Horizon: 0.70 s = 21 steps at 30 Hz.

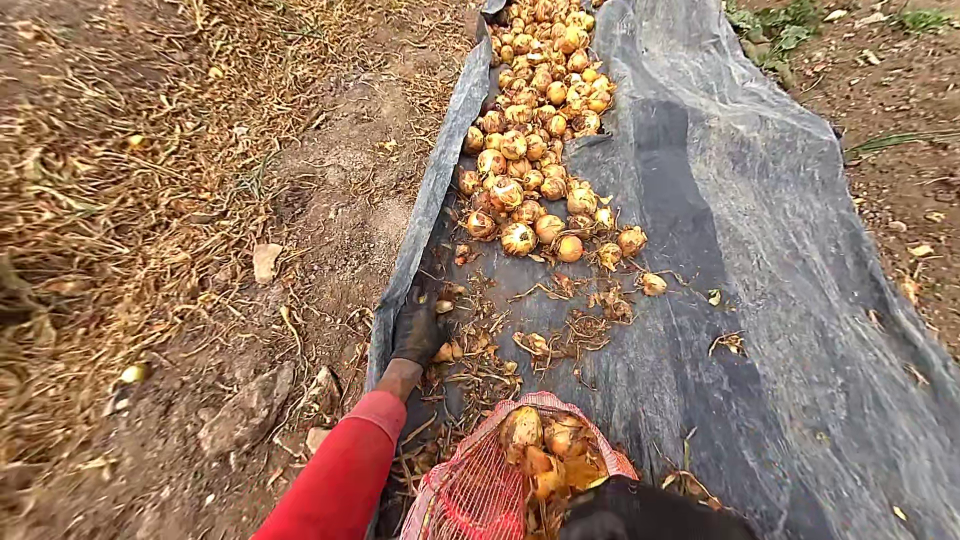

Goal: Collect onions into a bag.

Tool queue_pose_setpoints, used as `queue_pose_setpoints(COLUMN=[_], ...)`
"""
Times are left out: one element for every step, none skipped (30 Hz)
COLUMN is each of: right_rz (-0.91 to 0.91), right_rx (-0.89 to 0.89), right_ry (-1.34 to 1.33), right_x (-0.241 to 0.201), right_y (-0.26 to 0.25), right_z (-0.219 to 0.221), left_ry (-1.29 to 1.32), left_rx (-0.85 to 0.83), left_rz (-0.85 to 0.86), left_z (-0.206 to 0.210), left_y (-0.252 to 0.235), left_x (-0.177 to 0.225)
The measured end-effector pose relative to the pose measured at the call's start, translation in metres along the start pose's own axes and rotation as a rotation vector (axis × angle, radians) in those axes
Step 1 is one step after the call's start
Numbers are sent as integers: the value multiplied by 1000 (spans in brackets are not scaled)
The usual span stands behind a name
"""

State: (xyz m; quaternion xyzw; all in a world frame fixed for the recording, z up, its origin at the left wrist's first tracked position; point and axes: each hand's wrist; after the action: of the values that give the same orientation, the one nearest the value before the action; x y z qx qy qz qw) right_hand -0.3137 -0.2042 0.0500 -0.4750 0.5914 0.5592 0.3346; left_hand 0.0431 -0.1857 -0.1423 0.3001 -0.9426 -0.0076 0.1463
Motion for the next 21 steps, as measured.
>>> queue_pose_setpoints(right_rz=[3, 26, 61, 102, 172, 244, 285, 277, 250, 229, 221, 230, 248, 259, 262, 270, 285, 308, 315, 309, 277], right_rx=[42, 87, 163, 254, 332, 389, 419, 431, 421, 390, 351, 301, 263, 256, 280, 302, 304, 309, 358, 451, 573], right_ry=[6, 11, 17, 34, 75, 157, 249, 336, 419, 481, 526, 563, 583, 575, 526, 443, 379, 317, 273, 223, 166], right_x=[5, 9, 12, 14, 14, 15, 16, 20, 29, 40, 53, 69, 85, 97, 100, 93, 84, 80, 87, 89, 87], right_y=[-7, -16, -26, -38, -54, -74, -100, -130, -162, -194, -226, -256, -279, -292, -291, -282, -274, -267, -257, -239, -217], right_z=[-9, -20, -29, -38, -46, -54, -59, -61, -58, -50, -39, -28, -18, -9, -3, -6, -19, -35, -49, -66, -83], left_ry=[45, 113, 208, 307, 402, 496, 600, 718, 851, 985, 1091, 1140, 1089, 946, 753, 581, 455, 397, 421, 549, 799], left_rx=[32, 55, 83, 117, 139, 184, 234, 266, 281, 277, 260, 252, 236, 191, 141, 80, 20, -35, -81, -115, -144], left_rz=[-32, -68, -107, -156, -215, -276, -345, -403, -462, -530, -577, -596, -582, -547, -503, -462, -438, -430, -450, -509, -597], left_z=[6, 9, 7, 3, -3, -11, -18, -25, -30, -33, -36, -35, -30, -24, -18, -15, -14, -13, -12, -13, -15], left_y=[8, 13, 17, 21, 26, 31, 36, 40, 47, 56, 66, 74, 82, 92, 101, 106, 108, 112, 115, 114, 110], left_x=[-6, -13, -20, -26, -32, -36, -40, -43, -43, -43, -44, -49, -57, -66, -75, -81, -84, -85, -83, -81, -76])
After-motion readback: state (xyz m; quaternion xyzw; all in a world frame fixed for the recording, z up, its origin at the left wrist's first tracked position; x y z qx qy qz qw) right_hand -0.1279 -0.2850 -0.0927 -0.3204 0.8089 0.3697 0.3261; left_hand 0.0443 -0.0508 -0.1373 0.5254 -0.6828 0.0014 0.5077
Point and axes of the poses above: each hand's wrist, its own y-axis away from the middle knuckle, its own z-axis out of the palm, x = y × z, and after that the axes turned 6 degrees about -y, right-handed
